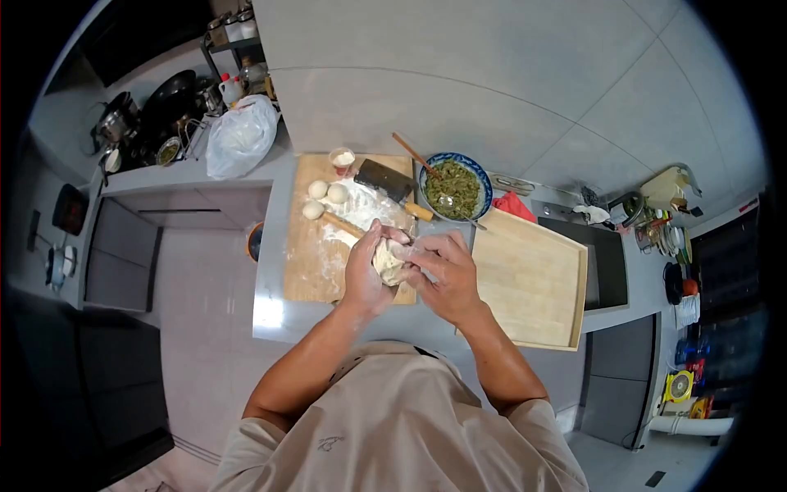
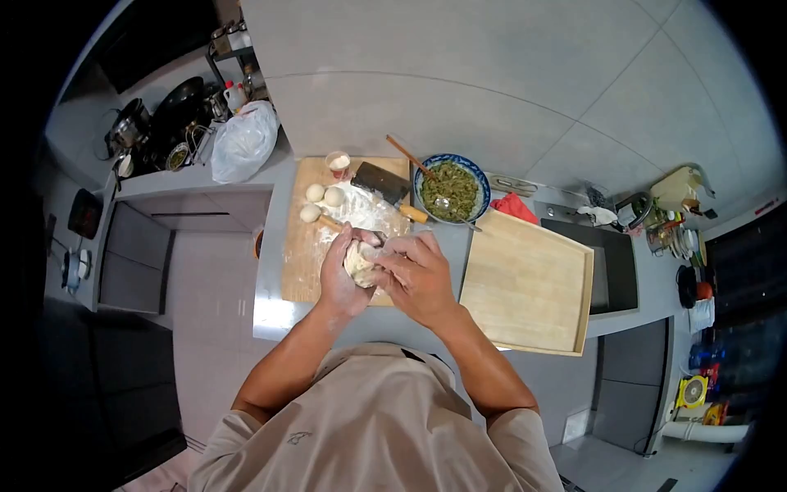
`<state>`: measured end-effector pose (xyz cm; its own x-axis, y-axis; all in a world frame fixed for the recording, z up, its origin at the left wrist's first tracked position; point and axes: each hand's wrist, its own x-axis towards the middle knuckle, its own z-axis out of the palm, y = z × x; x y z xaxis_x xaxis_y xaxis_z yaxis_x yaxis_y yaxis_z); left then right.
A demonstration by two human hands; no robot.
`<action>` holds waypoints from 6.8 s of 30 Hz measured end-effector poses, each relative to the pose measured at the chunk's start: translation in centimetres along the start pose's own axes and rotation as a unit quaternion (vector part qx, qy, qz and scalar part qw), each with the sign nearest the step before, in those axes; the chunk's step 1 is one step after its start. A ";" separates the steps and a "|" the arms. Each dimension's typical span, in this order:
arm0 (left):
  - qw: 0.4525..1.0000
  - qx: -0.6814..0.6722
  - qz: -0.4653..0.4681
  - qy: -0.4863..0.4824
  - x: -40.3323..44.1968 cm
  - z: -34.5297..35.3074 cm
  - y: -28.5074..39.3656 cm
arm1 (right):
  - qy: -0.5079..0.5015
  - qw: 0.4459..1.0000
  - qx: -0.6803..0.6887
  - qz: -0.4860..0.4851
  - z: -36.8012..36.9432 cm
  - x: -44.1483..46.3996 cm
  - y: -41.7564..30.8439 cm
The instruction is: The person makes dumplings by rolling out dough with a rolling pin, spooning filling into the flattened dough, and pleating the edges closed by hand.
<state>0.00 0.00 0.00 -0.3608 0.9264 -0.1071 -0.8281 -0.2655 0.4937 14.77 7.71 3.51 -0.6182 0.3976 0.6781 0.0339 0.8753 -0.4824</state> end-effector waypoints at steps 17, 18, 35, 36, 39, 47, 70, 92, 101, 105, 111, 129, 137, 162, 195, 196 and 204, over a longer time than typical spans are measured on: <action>0.984 -0.097 -0.128 -0.074 -0.4 1.5 0.5 | 0.018 1.000 -0.009 0.008 -3.2 1.2 -2.0; 0.984 -0.097 -0.128 -0.074 -0.3 1.3 0.3 | 0.018 1.000 -0.009 0.008 -3.1 0.9 -2.0; 0.992 -0.046 -0.119 0.020 0.3 1.2 0.6 | 0.013 0.998 -0.066 -0.001 -1.5 1.3 -1.8; 0.991 -0.047 -0.120 0.020 0.5 0.8 0.6 | 0.013 0.998 -0.067 0.000 -1.3 1.2 -1.4; 0.986 -0.034 -0.161 0.003 0.8 0.0 0.9 | 0.007 0.998 -0.043 -0.036 -0.8 1.0 -0.1; 0.971 0.145 -0.187 -0.022 0.6 1.1 3.0 | -0.071 0.996 -0.016 -0.049 -2.3 3.0 -0.2; 0.997 -0.018 -0.058 -0.045 -0.3 2.0 0.7 | 0.008 0.999 -0.032 -0.043 -1.1 1.5 -0.4; 0.987 0.065 -0.144 -0.017 0.2 2.3 2.2 | -0.013 0.995 -0.031 -0.093 -1.9 3.4 -0.3; 0.996 -0.092 -0.021 -0.008 1.0 0.3 -1.6 | 0.021 0.974 0.101 0.203 0.1 1.1 -0.6; 0.991 -0.120 -0.063 -0.013 0.9 3.1 0.0 | 0.050 0.996 0.005 0.079 -0.7 1.8 -0.4; 0.988 -0.111 -0.106 -0.027 1.1 2.6 -0.1 | 0.030 0.997 -0.069 -0.019 -1.5 1.5 0.4; 0.987 -0.003 -0.162 -0.015 0.4 4.8 2.7 | -0.006 0.996 -0.009 -0.088 -3.7 3.8 0.1; 0.981 0.028 -0.192 -0.021 0.8 3.9 2.8 | -0.039 0.988 -0.039 -0.145 -4.0 4.5 0.7; 0.988 0.108 -0.034 -0.106 0.5 4.3 2.1 | -0.024 0.993 -0.032 -0.113 -5.7 6.2 -0.7; 0.981 -0.010 -0.192 -0.016 0.9 2.8 1.7 | -0.123 0.972 -0.053 -0.191 -5.6 6.6 -0.3; 0.981 -0.046 -0.172 -0.072 0.8 2.4 1.8 | -0.106 0.984 -0.035 -0.138 -6.2 6.5 -0.8; 0.995 -0.037 -0.060 -0.067 0.4 2.7 0.9 | -0.012 0.998 -0.034 -0.060 -4.4 3.8 -1.2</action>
<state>0.22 0.88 2.71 -0.2012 0.9786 -0.0433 -0.8929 -0.1650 0.4189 15.85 9.42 9.11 -0.6402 0.2818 0.7146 0.0104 0.9334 -0.3588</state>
